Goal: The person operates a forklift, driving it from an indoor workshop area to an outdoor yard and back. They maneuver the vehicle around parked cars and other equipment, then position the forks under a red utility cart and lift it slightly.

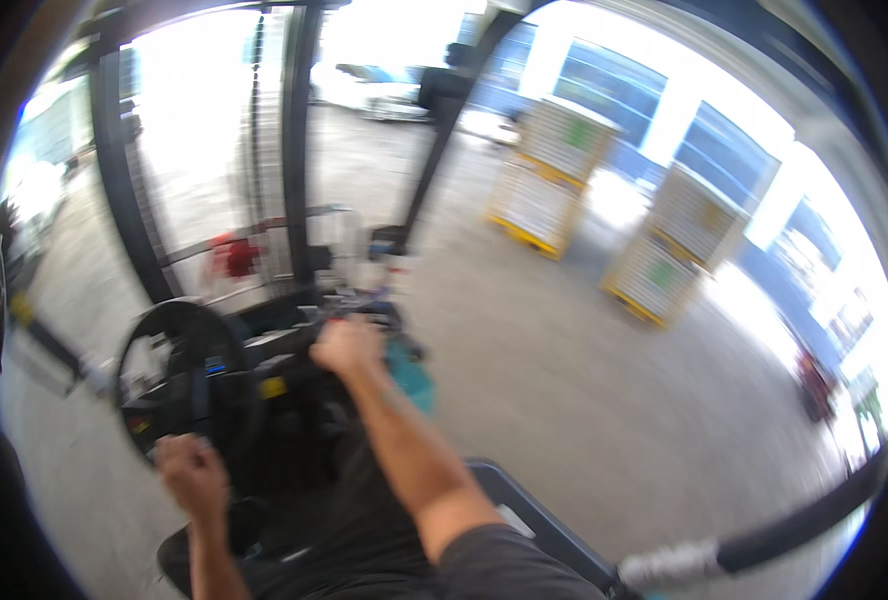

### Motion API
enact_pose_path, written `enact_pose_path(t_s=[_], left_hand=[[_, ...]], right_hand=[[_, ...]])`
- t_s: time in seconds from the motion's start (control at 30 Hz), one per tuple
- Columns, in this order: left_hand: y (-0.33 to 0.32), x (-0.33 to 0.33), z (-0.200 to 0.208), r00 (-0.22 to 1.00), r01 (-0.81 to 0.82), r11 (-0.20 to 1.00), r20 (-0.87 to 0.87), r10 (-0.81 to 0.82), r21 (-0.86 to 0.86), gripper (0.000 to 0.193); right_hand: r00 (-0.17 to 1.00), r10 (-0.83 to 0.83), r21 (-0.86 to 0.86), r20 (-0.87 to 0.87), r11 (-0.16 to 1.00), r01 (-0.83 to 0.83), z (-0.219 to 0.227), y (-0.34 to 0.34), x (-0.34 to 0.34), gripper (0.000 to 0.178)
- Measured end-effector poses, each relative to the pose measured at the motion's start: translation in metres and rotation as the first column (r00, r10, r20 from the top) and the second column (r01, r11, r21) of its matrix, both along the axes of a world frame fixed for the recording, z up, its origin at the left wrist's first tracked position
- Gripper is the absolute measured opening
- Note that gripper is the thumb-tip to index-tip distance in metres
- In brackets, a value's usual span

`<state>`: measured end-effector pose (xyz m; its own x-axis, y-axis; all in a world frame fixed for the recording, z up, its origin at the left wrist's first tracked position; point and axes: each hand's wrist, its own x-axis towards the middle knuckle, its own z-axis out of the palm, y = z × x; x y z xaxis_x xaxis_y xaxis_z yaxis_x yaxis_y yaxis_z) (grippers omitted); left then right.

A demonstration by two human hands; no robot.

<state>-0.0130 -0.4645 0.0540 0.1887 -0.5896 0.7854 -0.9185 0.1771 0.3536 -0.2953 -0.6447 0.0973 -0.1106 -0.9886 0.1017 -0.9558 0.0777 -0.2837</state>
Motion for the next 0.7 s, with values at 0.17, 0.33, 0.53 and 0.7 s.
enact_pose_path(t_s=[0.17,0.33,0.53,0.7], left_hand=[[0.021,0.011,-0.003,0.988,0.123,0.977,-0.068,-0.137,-0.173,0.017],[0.023,0.013,-0.002,0.977,0.211,0.977,0.029,-0.21,-0.031,0.017],[0.009,0.011,-0.008,0.981,0.19,0.961,0.003,-0.194,-0.202,0.018],[0.01,0.033,-0.021,0.961,0.273,0.959,-0.015,-0.275,-0.074,0.018]], right_hand=[[0.983,-0.08,0.15,-0.163,0.983,0.104,-0.006,0.028,0.047,0.056],[0.984,-0.091,0.079,-0.155,0.991,0.104,-0.011,0.036,0.059,0.054],[0.989,-0.056,0.126,-0.137,0.989,0.074,-0.011,0.03,0.058,0.054],[0.978,-0.093,0.088,-0.189,0.99,0.111,-0.021,0.024,0.073,0.053]])
